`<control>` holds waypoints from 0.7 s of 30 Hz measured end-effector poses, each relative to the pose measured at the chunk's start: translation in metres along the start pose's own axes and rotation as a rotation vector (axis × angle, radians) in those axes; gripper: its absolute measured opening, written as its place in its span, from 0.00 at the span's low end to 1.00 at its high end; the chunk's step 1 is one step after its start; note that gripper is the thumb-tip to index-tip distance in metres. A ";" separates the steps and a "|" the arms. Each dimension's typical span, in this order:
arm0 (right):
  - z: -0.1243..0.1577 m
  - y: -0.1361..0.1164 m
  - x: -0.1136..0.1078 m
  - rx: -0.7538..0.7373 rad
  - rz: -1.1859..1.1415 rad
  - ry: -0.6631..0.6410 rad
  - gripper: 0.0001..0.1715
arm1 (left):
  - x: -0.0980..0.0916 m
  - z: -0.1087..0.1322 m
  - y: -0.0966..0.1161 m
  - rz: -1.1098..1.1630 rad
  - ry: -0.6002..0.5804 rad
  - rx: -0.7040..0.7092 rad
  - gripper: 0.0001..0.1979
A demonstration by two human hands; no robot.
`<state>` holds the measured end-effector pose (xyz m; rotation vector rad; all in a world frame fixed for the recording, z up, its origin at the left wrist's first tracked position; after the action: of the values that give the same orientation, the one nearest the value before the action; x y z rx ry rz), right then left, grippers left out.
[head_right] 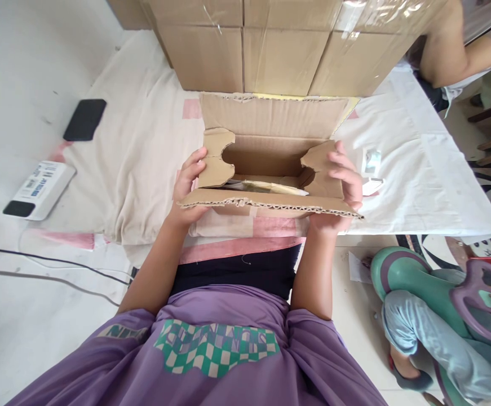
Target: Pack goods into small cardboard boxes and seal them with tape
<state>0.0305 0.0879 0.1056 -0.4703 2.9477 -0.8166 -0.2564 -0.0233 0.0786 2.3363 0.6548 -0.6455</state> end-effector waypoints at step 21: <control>0.004 0.011 -0.004 0.042 0.017 0.004 0.33 | -0.003 0.002 -0.005 -0.026 0.010 -0.029 0.39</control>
<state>0.0313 0.0962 0.0961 -0.4406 2.9277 -0.8759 -0.2618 -0.0224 0.0765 2.3095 0.6955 -0.6319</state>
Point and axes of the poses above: each hand's wrist, its own z-axis away from the middle knuckle, its own x-axis out of the palm, y = z × x, the point moved 10 cm from there along -z, towards the middle knuckle, and after that the axes turned 13 degrees about -y, right-handed, at the moved point
